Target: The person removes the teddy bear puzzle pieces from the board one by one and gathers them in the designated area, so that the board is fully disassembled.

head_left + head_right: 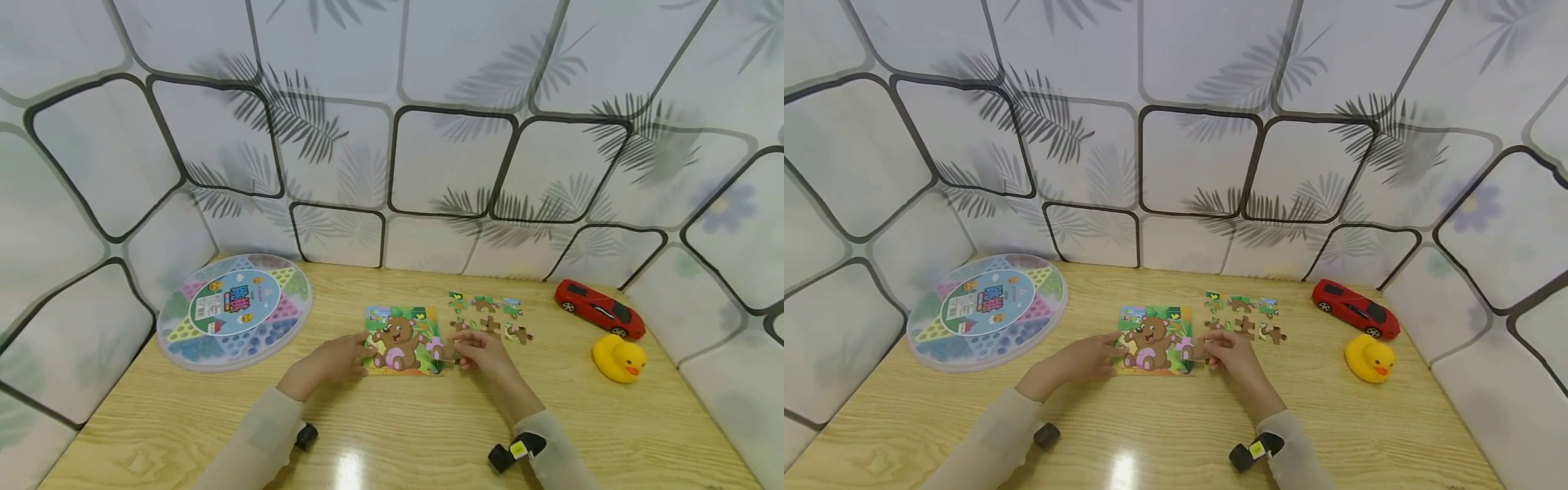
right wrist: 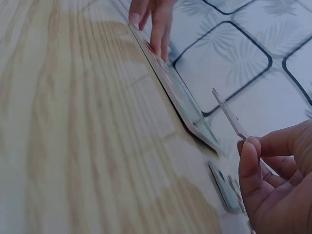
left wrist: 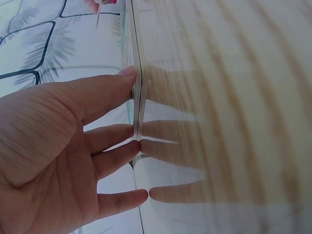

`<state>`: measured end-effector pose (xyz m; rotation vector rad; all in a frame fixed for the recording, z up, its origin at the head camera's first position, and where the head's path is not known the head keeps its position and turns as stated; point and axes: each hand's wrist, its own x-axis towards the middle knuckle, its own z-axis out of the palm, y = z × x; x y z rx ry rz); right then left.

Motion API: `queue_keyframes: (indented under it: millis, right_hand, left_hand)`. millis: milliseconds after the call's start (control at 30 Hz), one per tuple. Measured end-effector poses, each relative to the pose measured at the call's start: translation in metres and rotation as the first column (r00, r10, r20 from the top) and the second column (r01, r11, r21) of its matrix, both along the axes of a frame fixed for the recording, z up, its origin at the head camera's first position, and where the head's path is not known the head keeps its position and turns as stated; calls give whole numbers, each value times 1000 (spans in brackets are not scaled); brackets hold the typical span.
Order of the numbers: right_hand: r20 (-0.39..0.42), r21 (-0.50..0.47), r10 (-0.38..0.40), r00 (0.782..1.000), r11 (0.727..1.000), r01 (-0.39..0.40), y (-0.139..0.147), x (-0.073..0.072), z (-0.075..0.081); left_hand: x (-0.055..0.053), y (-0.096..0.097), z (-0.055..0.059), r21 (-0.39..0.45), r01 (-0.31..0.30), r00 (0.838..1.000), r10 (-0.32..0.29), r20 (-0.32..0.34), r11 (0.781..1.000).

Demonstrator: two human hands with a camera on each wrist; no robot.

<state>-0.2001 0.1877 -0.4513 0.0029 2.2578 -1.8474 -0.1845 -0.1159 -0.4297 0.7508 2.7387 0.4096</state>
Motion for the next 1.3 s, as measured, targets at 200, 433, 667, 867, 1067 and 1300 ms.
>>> queue_keyframes:
  millis: [200, 433, 667, 867, 1067, 1300]
  right_hand:
    - [-4, 0, -44, 999, 999, 44, 25, 1, 0]
    - [1, 30, -69, 998, 997, 69, 52, 1, -2]
    - [-1, 33, -127, 992, 991, 127, 71, 4, -2]
    - [22, 77, -152, 988, 986, 150, 83, 5, -4]
    - [16, 137, -130, 991, 982, 127, 86, 6, -5]
    - [-6, 167, -150, 989, 975, 149, 87, 6, -8]
  left_hand:
    - [0, 0, 0, 4, -8, 1000, 8, 6, 1000]
    - [-1, -1, 0, -4, 9, 1000, -9, -3, 1000]
    - [-1, -1, -1, 7, 5, 1000, -5, 1, 1000]
    - [-1, -2, -1, 6, 8, 1000, -8, 1, 1000]
    - [-1, -2, -2, 10, 13, 1000, -13, -2, 1000]
    - [0, -2, -1, 9, 11, 1000, -11, 2, 1000]
